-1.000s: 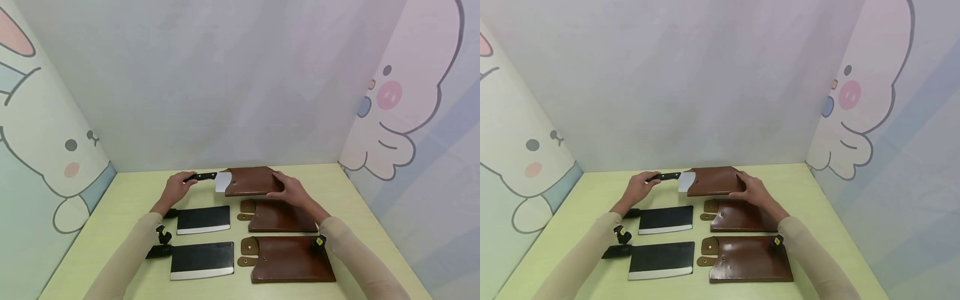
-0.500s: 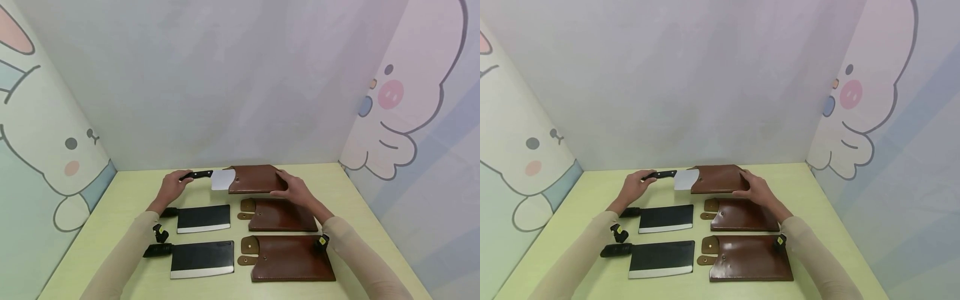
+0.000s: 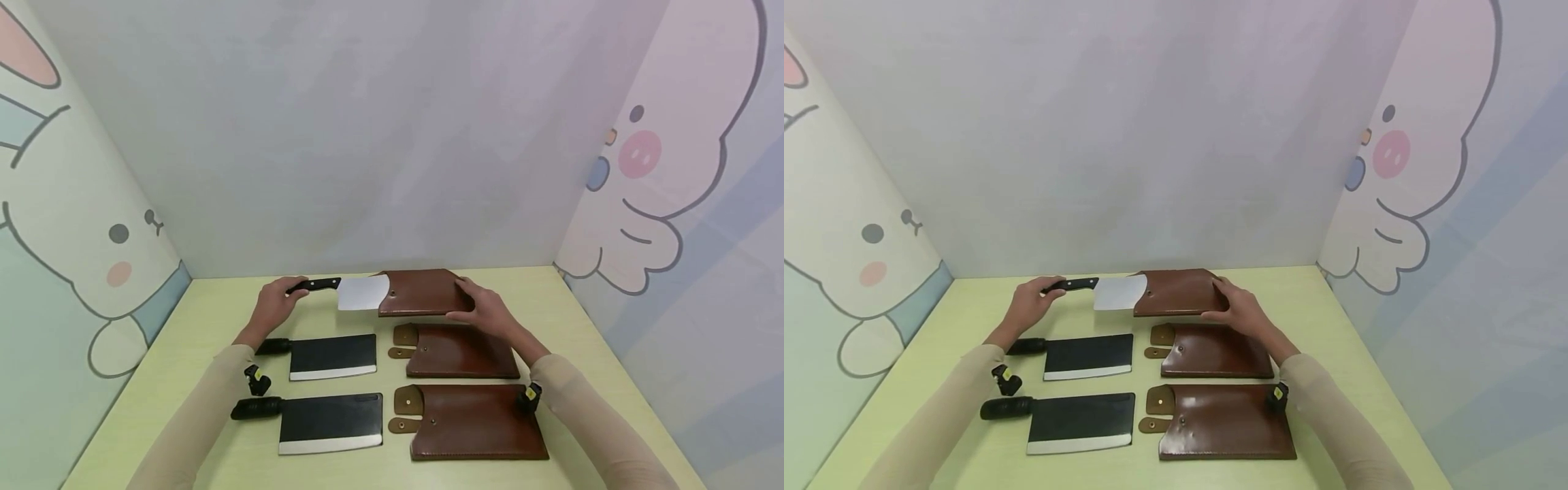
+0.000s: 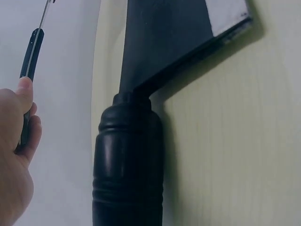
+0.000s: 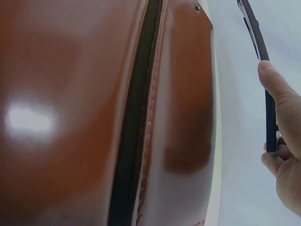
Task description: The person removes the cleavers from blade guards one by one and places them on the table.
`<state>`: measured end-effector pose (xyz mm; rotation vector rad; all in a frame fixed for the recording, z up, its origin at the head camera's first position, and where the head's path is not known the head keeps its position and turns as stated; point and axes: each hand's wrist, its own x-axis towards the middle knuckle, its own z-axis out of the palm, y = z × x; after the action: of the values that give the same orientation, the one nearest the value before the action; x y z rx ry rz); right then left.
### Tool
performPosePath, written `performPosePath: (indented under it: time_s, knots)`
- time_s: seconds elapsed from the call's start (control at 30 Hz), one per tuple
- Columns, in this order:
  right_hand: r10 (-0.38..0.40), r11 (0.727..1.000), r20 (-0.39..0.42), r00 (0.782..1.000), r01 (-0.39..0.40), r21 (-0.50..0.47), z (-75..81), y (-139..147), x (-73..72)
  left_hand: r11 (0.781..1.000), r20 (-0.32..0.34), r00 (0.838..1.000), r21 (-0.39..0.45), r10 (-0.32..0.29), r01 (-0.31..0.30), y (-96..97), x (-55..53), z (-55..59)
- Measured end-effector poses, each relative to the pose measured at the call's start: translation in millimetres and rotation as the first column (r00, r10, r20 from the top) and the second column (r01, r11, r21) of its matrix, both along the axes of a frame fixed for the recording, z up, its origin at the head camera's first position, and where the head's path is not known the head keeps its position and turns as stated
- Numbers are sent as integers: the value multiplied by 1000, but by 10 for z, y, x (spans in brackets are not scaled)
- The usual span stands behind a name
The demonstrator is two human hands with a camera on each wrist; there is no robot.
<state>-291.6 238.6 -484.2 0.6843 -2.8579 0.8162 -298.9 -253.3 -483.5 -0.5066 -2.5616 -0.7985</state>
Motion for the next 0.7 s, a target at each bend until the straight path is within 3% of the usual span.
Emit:
performPosePath:
  time_s: [0.33,0.7]
  knots:
    - [-20,1000,-15,1000,20,-2,38,48,15,1000,-24,1000,-6,-2,2,-89,10,31]
    - [-20,1000,-45,999,20,-5,38,180,-11,1000,10,1000,-6,22,-22,-211,9,64]
